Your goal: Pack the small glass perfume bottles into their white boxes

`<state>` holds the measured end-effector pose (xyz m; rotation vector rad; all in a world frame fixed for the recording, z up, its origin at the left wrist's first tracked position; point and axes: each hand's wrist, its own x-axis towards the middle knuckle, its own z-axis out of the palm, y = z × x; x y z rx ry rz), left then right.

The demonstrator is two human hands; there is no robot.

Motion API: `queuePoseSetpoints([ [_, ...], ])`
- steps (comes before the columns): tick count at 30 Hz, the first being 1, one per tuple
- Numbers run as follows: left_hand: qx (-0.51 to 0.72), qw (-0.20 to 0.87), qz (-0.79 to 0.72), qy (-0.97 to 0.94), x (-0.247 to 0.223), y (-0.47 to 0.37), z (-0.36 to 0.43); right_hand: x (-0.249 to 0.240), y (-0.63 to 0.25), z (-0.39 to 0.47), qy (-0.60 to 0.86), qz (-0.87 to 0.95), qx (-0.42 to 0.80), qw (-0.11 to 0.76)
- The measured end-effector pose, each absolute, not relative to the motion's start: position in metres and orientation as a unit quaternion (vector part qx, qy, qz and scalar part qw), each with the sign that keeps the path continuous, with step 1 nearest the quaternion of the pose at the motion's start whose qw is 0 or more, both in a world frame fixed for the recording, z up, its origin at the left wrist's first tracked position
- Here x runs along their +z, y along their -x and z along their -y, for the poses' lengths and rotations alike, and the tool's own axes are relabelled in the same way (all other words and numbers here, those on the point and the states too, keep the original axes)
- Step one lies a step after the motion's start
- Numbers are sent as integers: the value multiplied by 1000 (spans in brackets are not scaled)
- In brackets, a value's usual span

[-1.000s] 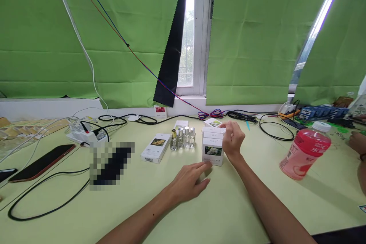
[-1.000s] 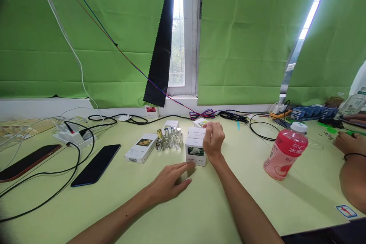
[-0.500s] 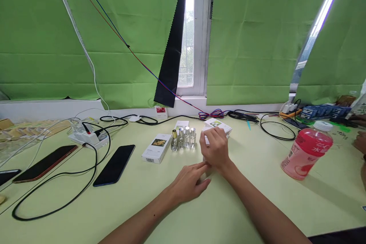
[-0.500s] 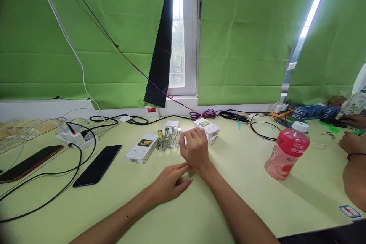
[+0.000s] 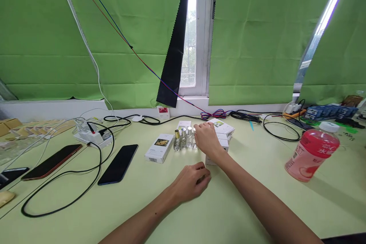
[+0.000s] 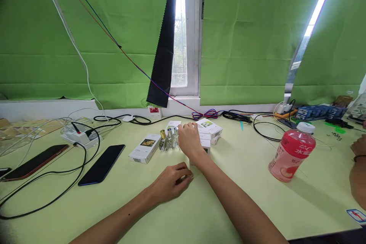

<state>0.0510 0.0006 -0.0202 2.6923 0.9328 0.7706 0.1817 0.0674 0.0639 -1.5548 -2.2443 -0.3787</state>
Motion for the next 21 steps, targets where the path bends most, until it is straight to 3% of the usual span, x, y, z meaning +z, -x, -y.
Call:
queuePoseSetpoints([
  [6, 247, 86, -316, -912, -21, -50, -1, 75, -175, -83, 571, 812, -76, 98],
  [21, 250, 86, -313, -912, -23, -49, -1, 79, -176, -88, 576, 811, -50, 90],
])
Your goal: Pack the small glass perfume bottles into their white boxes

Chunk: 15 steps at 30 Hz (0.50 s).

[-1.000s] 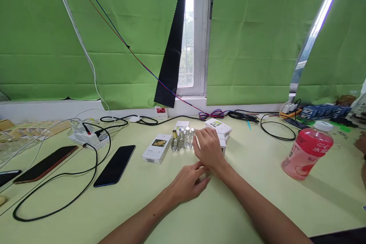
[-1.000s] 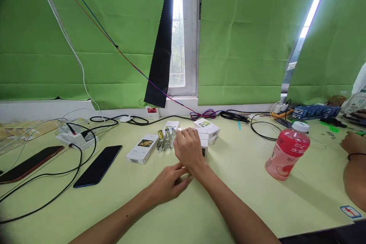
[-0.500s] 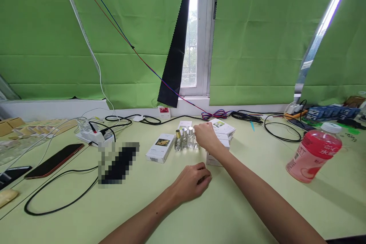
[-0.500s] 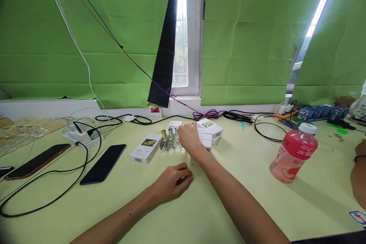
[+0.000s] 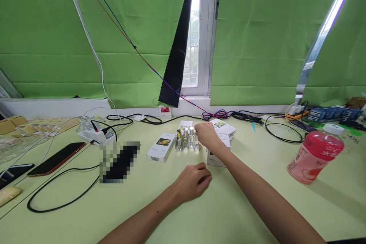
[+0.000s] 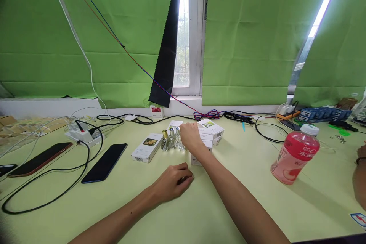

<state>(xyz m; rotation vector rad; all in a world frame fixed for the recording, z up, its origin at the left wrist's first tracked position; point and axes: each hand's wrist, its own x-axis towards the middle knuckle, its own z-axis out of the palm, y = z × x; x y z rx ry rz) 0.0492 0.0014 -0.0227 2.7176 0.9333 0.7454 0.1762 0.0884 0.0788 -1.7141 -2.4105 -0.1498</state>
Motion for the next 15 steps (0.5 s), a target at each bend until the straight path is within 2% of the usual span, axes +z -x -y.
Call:
queuePoseSetpoints([
  [15, 257, 88, -310, -911, -19, -50, 0, 88, -173, -70, 567, 818, -32, 88],
])
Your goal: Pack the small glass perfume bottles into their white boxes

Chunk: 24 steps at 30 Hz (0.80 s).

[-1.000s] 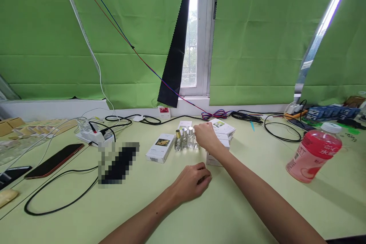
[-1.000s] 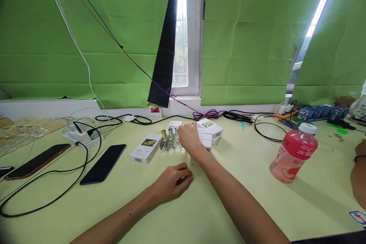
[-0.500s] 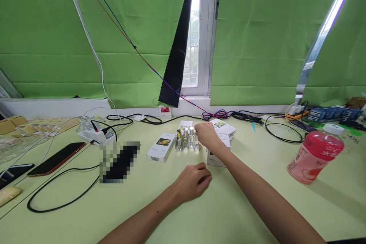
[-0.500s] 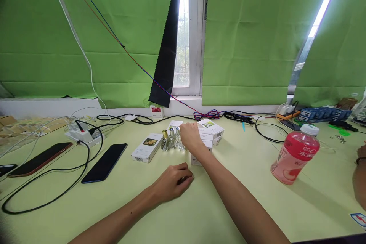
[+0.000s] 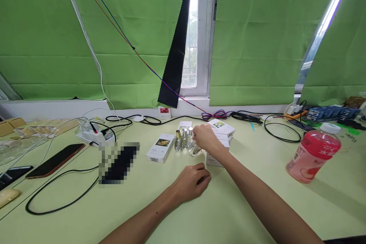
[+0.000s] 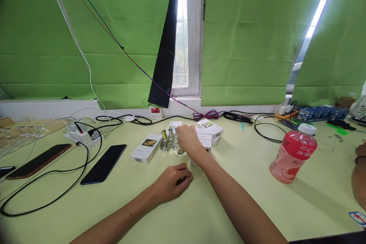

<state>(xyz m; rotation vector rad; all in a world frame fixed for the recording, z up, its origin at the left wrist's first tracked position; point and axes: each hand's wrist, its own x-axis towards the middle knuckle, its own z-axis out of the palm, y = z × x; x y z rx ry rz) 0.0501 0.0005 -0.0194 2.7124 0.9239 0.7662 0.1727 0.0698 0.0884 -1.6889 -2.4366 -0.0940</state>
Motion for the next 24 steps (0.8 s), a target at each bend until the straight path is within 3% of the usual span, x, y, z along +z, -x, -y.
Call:
queuePoseSetpoints([
  [24, 232, 80, -324, -914, -20, -51, 0, 100, -184, -53, 492, 863, 47, 102],
])
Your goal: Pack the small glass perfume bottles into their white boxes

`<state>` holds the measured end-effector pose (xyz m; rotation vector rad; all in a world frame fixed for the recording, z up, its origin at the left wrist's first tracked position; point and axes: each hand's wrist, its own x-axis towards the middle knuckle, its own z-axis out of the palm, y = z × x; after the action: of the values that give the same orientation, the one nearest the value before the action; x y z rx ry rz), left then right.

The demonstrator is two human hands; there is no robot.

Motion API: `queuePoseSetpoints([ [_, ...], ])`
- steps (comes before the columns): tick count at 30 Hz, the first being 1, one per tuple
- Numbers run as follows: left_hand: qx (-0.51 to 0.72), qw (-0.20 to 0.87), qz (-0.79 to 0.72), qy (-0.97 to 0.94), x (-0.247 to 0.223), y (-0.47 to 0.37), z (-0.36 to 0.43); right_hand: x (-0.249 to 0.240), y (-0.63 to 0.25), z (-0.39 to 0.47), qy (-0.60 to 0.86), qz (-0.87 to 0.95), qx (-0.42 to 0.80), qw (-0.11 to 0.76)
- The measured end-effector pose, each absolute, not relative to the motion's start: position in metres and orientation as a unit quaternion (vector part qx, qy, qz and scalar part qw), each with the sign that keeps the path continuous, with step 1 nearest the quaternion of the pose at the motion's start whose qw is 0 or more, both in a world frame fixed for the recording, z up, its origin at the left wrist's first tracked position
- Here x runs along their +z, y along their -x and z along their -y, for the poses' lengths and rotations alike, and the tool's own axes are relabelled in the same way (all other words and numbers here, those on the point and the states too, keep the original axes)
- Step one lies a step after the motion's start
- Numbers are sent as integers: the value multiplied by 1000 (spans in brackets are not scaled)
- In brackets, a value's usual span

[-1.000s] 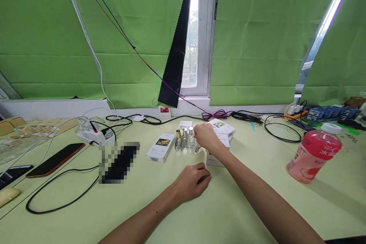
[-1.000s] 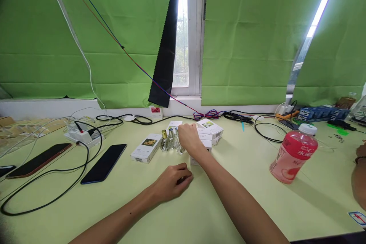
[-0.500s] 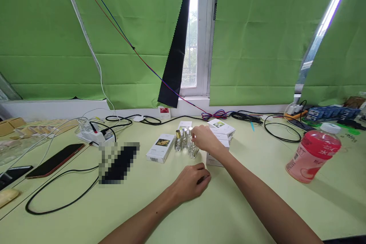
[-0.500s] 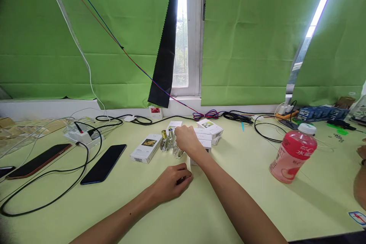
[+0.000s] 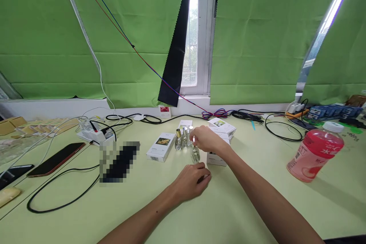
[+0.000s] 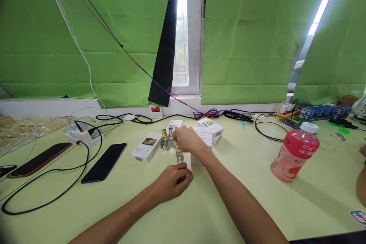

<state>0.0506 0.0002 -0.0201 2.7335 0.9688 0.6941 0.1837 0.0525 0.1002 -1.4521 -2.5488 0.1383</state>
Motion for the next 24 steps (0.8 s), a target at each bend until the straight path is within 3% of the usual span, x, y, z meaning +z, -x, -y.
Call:
queuePoseSetpoints([
  [24, 240, 84, -327, -910, -22, -51, 0, 98, -185, -55, 458, 878, 92, 103],
])
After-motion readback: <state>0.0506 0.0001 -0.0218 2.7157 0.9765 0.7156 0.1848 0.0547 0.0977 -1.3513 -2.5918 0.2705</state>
